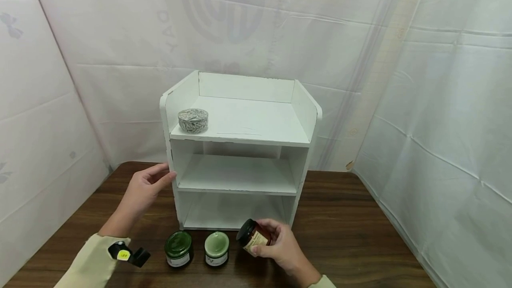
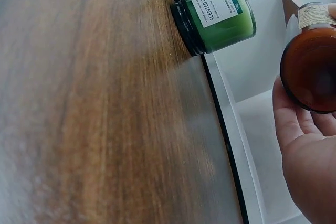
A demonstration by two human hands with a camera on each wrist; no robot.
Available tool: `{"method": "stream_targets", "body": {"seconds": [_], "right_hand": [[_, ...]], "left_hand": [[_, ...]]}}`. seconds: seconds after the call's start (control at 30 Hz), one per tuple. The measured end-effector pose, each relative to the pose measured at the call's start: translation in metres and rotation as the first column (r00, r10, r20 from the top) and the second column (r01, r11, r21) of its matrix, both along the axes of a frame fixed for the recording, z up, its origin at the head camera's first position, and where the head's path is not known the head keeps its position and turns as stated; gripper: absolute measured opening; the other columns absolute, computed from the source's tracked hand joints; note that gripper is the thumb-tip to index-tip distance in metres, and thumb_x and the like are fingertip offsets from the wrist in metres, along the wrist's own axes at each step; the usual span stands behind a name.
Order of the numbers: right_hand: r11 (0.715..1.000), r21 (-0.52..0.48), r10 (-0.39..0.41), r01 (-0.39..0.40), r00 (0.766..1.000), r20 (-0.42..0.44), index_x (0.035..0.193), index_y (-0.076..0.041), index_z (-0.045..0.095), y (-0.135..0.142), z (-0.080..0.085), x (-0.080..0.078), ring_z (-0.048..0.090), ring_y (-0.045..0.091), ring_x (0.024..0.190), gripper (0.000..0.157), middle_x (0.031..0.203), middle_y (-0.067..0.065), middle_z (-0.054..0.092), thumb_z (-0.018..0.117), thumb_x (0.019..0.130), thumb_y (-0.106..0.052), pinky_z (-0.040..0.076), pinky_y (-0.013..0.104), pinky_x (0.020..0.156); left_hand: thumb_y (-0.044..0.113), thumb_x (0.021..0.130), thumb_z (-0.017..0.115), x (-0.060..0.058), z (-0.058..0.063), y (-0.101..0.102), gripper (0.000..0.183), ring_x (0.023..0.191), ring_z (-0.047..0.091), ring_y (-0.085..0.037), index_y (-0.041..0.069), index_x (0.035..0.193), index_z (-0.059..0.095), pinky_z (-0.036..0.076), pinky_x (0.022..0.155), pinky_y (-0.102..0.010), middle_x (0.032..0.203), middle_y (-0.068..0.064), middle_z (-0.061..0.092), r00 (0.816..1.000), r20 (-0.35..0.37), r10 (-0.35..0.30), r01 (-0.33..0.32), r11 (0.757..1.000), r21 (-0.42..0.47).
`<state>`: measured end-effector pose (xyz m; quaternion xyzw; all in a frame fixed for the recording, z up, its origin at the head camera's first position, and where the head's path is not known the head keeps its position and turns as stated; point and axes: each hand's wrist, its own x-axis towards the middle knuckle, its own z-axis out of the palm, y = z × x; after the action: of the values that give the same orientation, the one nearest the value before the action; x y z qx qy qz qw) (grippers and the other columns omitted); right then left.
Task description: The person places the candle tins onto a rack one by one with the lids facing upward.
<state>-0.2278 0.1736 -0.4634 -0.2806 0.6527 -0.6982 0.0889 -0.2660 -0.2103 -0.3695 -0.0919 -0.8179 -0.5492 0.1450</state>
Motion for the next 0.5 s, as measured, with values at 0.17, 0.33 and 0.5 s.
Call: {"method": "stream_targets", "body": {"seconds": [0.17,0.33,0.5], "right_hand": [[1.0,-0.011,-0.001,0.001,1.0,-0.003,0.131,0.024,0.047,-0.0009,-0.0002,0.0,0.068,0.008,0.1,0.061,0.115,-0.005,0.073,0.079,0.085,-0.003,0.057,0.022,0.082],[1.0,0.009,-0.029,0.029,1.0,0.001,0.132,0.022,0.047,-0.0016,0.0003,0.0,0.067,0.009,0.104,0.063,0.117,-0.006,0.073,0.079,0.084,-0.004,0.056,0.023,0.088],[0.997,0.033,-0.07,0.07,0.998,0.003,0.132,0.021,0.048,-0.002,-0.0004,0.0,0.065,0.008,0.105,0.065,0.117,-0.007,0.072,0.081,0.082,-0.004,0.052,0.02,0.093]], "left_hand": [[0.038,0.099,0.07,0.0002,0.0002,0.0,0.054,0.111,0.059,0.006,0.009,0.144,0.06,0.049,0.087,-0.011,0.14,-0.014,0.065,1.0,-0.002,-0.003,0.003,1.0,0.002],[0.039,0.099,0.069,0.0008,0.0008,0.0001,0.055,0.11,0.058,0.009,0.01,0.144,0.06,0.049,0.088,-0.011,0.141,-0.013,0.064,1.0,0.0,-0.003,0.003,1.0,-0.003],[0.04,0.099,0.069,0.0005,0.001,0.0001,0.056,0.111,0.057,0.01,0.009,0.145,0.059,0.049,0.088,-0.011,0.142,-0.013,0.063,1.0,0.002,-0.006,0.006,1.0,-0.003]]}}
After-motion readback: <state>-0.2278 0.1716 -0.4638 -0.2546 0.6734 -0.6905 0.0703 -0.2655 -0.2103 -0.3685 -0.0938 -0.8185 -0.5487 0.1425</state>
